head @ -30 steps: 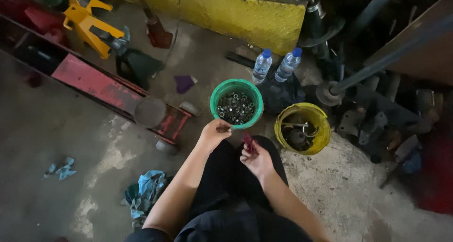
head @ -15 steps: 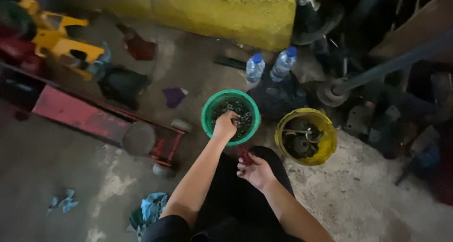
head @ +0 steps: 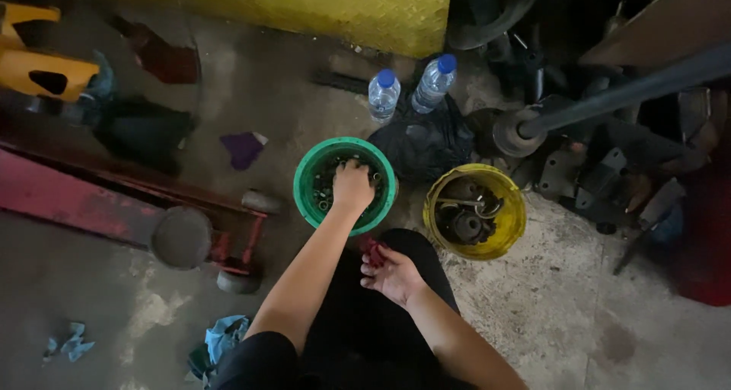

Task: The person sits on the floor and repeatedly picks up small metal parts from a green bucket. They wipe each part with a red cloth and then place it back into the bucket.

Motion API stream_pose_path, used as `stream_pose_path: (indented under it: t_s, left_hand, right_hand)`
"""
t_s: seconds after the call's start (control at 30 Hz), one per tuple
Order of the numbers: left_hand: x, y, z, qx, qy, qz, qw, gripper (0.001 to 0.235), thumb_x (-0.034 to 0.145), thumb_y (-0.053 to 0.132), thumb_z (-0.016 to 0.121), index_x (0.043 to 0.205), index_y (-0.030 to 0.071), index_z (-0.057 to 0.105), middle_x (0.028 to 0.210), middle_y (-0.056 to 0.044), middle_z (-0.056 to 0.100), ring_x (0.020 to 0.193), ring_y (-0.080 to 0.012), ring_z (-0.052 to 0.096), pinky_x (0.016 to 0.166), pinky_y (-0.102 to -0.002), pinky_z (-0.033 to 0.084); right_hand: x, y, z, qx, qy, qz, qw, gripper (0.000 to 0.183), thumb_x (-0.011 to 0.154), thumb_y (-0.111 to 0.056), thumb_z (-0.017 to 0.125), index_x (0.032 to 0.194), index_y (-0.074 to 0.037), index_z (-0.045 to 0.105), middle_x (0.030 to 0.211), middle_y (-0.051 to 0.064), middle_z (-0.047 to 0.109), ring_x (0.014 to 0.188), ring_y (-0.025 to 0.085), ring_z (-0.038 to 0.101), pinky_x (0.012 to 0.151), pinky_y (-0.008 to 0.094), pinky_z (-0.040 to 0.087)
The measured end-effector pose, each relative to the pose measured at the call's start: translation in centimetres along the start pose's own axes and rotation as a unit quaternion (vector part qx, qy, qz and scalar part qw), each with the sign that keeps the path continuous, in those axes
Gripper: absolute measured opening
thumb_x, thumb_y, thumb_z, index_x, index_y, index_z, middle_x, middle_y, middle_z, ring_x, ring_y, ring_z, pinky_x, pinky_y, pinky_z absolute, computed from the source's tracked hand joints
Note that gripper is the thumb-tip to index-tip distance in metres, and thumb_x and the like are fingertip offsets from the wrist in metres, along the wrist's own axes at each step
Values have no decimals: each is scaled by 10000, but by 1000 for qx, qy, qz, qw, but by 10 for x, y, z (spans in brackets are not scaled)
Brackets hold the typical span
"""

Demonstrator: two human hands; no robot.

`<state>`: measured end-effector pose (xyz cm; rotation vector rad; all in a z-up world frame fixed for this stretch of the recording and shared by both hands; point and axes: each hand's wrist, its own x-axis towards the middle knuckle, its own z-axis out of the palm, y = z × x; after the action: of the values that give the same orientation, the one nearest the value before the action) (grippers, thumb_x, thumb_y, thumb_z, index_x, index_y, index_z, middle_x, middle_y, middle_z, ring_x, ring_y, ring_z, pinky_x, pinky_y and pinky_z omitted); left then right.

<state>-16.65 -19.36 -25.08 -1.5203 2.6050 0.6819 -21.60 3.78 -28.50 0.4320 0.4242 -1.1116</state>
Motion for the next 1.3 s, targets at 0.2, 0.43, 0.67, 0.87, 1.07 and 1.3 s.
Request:
stream_pose_path:
  t_s: [0.2,0.43,0.67,0.87,1.07,1.3]
  left_hand:
    - [10,2,18,12,-17,7,1000,468,807,152,756,1251,61,638,1367,-193,552,1242,-416,517,1007,-523,475]
    - [-6,4,7,-19,41,51,998,411,768,102,737,1172,95,664,1164,-140,673,1139,-387,595,956,-551,476]
    - [-51,-7,-13,-425,-11,-63,903,239,831,60,816,1019,59,668,912,-62,725,849,-209,698,772,-371,557]
    - [-121,-30,2,-685,30,-5,728,255,842,-52,783,1081,5,715,992,-40,739,914,-113,680,827,-271,551]
    - [-180,-27,-35,-779,33,35,625,231,878,-64,753,1099,0,732,1046,-71,746,954,-142,693,879,-294,563]
    - [-240,-22,-77,-860,-1,25,509,161,958,6,677,1114,8,719,997,-103,740,881,-243,733,834,-424,624]
  right_hand:
    - [-3,0,13,-20,53,0,998,275,957,-334,592,1150,-145,641,1012,63,684,916,254,631,807,453,496]
    - [-6,-1,20,-36,60,-3,998,256,948,-334,573,1065,-127,668,993,56,685,881,235,613,801,438,488]
    - [-9,-3,33,-26,-8,0,1000,274,1010,-337,553,1103,-84,605,950,58,623,816,208,551,785,404,458]
    - [0,-5,17,-47,-22,-2,999,293,1002,-345,510,1119,-99,618,920,53,616,806,205,556,780,401,460]
    - [-1,-6,19,-67,-49,-12,997,318,1000,-344,497,1138,-94,639,898,55,623,799,202,567,771,398,462]
    - [-16,3,29,-155,-67,-100,981,339,980,-308,584,1242,-100,643,915,31,632,801,199,577,757,395,469]
